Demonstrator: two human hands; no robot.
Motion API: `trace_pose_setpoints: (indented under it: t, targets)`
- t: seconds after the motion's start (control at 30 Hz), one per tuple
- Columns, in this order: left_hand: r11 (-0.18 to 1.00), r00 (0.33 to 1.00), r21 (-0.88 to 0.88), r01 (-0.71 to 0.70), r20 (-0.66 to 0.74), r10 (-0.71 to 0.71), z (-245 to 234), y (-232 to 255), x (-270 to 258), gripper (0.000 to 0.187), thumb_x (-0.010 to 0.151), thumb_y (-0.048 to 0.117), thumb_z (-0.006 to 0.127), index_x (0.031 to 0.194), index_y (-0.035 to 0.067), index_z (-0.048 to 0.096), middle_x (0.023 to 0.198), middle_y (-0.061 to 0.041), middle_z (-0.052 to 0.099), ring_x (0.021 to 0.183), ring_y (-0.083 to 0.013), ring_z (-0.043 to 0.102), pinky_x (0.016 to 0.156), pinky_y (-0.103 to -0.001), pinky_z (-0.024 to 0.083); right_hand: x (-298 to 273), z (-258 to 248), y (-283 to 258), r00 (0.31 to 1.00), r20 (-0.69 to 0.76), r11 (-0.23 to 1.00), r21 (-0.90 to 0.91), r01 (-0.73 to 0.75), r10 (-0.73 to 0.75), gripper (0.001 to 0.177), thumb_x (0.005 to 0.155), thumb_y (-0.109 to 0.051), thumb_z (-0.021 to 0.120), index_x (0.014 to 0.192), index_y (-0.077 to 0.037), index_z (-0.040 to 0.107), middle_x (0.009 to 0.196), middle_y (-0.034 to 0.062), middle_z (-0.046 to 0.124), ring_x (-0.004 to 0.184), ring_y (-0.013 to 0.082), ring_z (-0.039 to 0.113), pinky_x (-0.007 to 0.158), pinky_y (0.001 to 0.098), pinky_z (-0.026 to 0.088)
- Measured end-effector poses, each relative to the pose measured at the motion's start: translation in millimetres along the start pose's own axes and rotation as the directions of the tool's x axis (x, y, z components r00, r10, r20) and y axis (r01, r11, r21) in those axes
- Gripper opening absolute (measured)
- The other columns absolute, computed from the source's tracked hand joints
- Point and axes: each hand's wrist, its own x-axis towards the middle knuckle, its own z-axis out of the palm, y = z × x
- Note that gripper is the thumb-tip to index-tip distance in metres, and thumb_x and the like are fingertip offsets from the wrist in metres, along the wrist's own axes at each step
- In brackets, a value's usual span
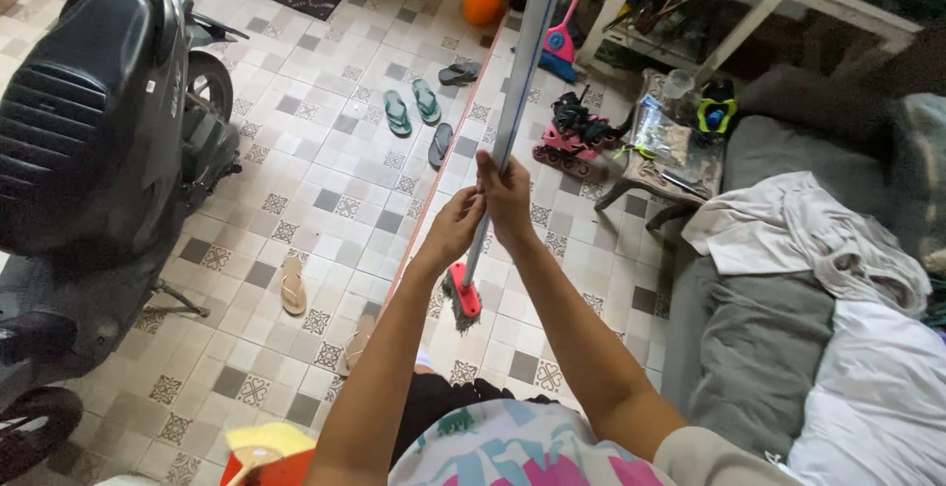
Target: Sweeping dust and debris into a dustpan with a broom.
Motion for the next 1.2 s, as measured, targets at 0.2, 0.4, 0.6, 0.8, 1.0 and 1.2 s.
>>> trace_pose_setpoints:
  t: [0.2,0.4,0.6,0.8,1.0,1.2]
  targets:
    - [1.000,0.994,0.001,-0.018,0.111,0.018,-62.8,7.6,94.8,0.043,0.106,0.029,0.057,0.139,0.001,0.055,0.125,-0.011,0.069,0.112,-0.0165,0.066,0.097,-0.029,0.052,95.7,37.4,25.3,0.998,-0.054,0.996,-0.079,0.029,-0.033,0.032,0.102,-0.031,0.069,0.082,-0.009,0.058,0.069,-0.0062,0.051,0.061,0.0030,0.045,0.053,0.0229,0.035]
    - [0.981,0.996,0.190,0.037,0.068,-0.051,-125.5,57.1,175.6,0.043,0.103,0.031,0.059,0.136,0.003,0.060,0.120,-0.011,0.072,0.107,-0.0172,0.067,0.094,-0.029,0.053,192.4,62.3,47.5,0.988,-0.116,0.987,-0.137,0.086,-0.103,0.032,0.101,-0.032,0.071,0.083,-0.008,0.061,0.067,-0.0053,0.054,0.060,0.0034,0.048,0.054,0.0231,0.038]
    - [0.989,0.992,0.142,-0.038,0.127,0.020,-160.0,35.0,250.1,0.042,0.104,0.029,0.060,0.137,0.003,0.059,0.121,-0.007,0.071,0.105,-0.0108,0.066,0.090,-0.026,0.053,256.0,67.1,64.6,0.965,-0.251,0.989,-0.146,0.037,-0.073,0.032,0.101,-0.032,0.071,0.081,-0.008,0.062,0.067,-0.0043,0.057,0.060,0.0052,0.054,0.057,0.0227,0.044]
    - [0.996,0.978,0.079,0.052,0.198,-0.067,-149.7,10.8,329.9,0.043,0.104,0.025,0.061,0.139,0.000,0.058,0.118,-0.012,0.071,0.101,-0.0151,0.064,0.086,-0.027,0.053,324.6,34.8,98.1,0.952,-0.277,0.991,0.002,0.136,-0.130,0.034,0.102,-0.028,0.073,0.078,-0.012,0.055,0.072,-0.0039,0.054,0.066,0.0078,0.056,0.065,0.0264,0.053]
    - [0.998,0.972,0.056,0.039,0.232,-0.051,-125.4,-3.3,437.8,0.041,0.101,0.015,0.061,0.138,0.000,0.054,0.129,-0.012,0.066,0.115,-0.0171,0.065,0.096,-0.030,0.054,412.9,2.6,130.2,0.915,-0.401,0.999,0.037,-0.031,0.044,0.029,0.099,-0.023,0.072,0.078,-0.009,0.058,0.070,0.0006,0.060,0.066,0.0107,0.061,0.063,0.0257,0.049]
    - [0.987,0.985,0.146,0.063,0.152,-0.085,-91.7,22.7,540.4,0.039,0.100,0.015,0.063,0.137,0.003,0.058,0.129,-0.013,0.069,0.115,-0.0195,0.068,0.096,-0.031,0.056,510.1,-50.7,141.7,0.937,-0.349,0.999,-0.035,-0.035,0.020,0.026,0.100,-0.021,0.072,0.081,-0.007,0.062,0.075,0.0013,0.065,0.072,0.0110,0.064,0.070,0.0268,0.051]
